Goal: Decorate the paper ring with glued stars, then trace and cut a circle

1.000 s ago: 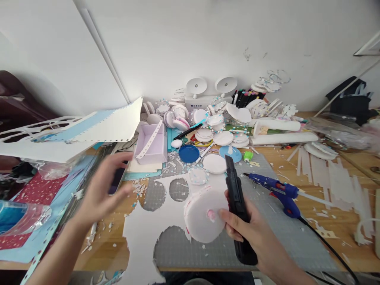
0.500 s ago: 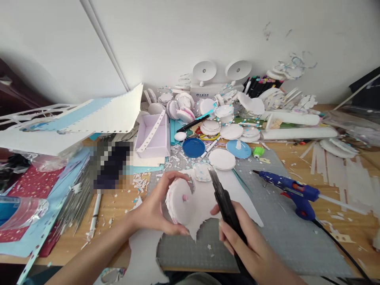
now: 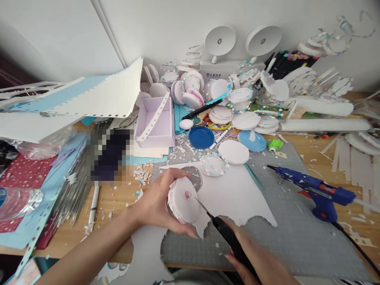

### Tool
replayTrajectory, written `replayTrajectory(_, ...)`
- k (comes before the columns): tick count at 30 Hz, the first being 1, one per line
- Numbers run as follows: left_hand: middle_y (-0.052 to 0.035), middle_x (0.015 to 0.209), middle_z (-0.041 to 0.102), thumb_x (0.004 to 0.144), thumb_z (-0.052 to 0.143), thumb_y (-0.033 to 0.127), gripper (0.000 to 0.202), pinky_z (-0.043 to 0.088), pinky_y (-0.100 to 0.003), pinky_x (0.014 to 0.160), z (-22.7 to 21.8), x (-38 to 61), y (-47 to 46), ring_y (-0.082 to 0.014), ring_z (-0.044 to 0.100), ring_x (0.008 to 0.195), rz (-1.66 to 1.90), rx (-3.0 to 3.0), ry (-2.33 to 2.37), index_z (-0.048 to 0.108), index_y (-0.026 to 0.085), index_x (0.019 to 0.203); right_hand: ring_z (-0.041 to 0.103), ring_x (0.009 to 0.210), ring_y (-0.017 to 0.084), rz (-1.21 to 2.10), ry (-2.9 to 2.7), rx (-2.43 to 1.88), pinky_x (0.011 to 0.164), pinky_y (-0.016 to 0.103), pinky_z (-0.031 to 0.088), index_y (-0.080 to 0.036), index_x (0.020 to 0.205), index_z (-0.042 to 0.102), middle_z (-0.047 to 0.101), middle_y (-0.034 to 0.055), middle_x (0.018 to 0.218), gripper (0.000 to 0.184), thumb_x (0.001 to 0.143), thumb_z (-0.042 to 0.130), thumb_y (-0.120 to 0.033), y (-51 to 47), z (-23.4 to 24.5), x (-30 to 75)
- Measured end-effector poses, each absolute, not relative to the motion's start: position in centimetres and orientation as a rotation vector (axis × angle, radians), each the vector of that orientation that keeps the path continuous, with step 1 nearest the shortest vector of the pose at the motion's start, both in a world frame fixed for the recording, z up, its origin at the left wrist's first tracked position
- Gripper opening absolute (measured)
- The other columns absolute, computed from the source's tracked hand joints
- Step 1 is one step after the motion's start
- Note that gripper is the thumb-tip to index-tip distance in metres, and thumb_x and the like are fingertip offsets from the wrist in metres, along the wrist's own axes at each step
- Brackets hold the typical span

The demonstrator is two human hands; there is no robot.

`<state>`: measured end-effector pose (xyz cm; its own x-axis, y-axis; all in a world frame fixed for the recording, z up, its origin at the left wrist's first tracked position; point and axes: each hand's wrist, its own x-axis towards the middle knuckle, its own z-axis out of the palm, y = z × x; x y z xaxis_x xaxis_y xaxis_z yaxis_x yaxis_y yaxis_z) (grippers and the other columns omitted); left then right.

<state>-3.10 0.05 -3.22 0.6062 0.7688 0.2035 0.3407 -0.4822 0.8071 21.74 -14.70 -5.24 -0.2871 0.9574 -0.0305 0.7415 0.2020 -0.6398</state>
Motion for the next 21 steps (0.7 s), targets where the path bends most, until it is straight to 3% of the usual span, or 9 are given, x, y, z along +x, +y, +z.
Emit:
replayTrajectory(7, -0.0118, 0.106, 0.065, 0.036, 0.083, 0.062, 0.096, 0.048, -0.046, 0.080, -2.6, -2.4, -0.2, -0.0324, 0.062, 0.093, 0.757, 2.264, 0.887, 0.040, 0.024, 0.113, 0.068, 0.102, 0.016, 0.663, -2.346, -1.477, 0.072, 0.018, 0.057, -0.026, 0.150, 0.014, 0.063, 0.0055, 0.126, 0.061, 0.094, 0.035, -0.020, -14.5, -4.6, 22.1)
replayTrajectory(15, -0.0086, 0.092, 0.065, 0.036, 0.079, 0.068, 0.094, 0.046, -0.044, 0.077, -2.5, -2.4, -0.3, -0.0297, 0.060, 0.083, 0.752, 2.364, 0.964, 0.042, 0.022, 0.109, 0.074, 0.076, 0.018, 0.552, -2.452, -1.450, 0.048, 0.020, 0.057, -0.025, 0.151, -0.005, 0.067, 0.0073, 0.119, 0.065, 0.096, 0.028, -0.021, -13.9, -3.0, 22.2)
replayTrajectory(21, -0.0084, 0.094, 0.064, 0.041, 0.076, 0.069, 0.092, 0.044, -0.044, 0.078, -2.4, -2.4, -0.3, -0.0299, 0.059, 0.085, 0.704, 2.392, 0.957, 0.038, 0.023, 0.110, 0.071, 0.093, 0.019, 0.883, -2.511, -1.465, 0.062, 0.022, 0.060, -0.030, 0.151, -0.005, 0.057, 0.0065, 0.134, 0.077, 0.092, 0.042, -0.016, -13.0, -1.8, 23.2)
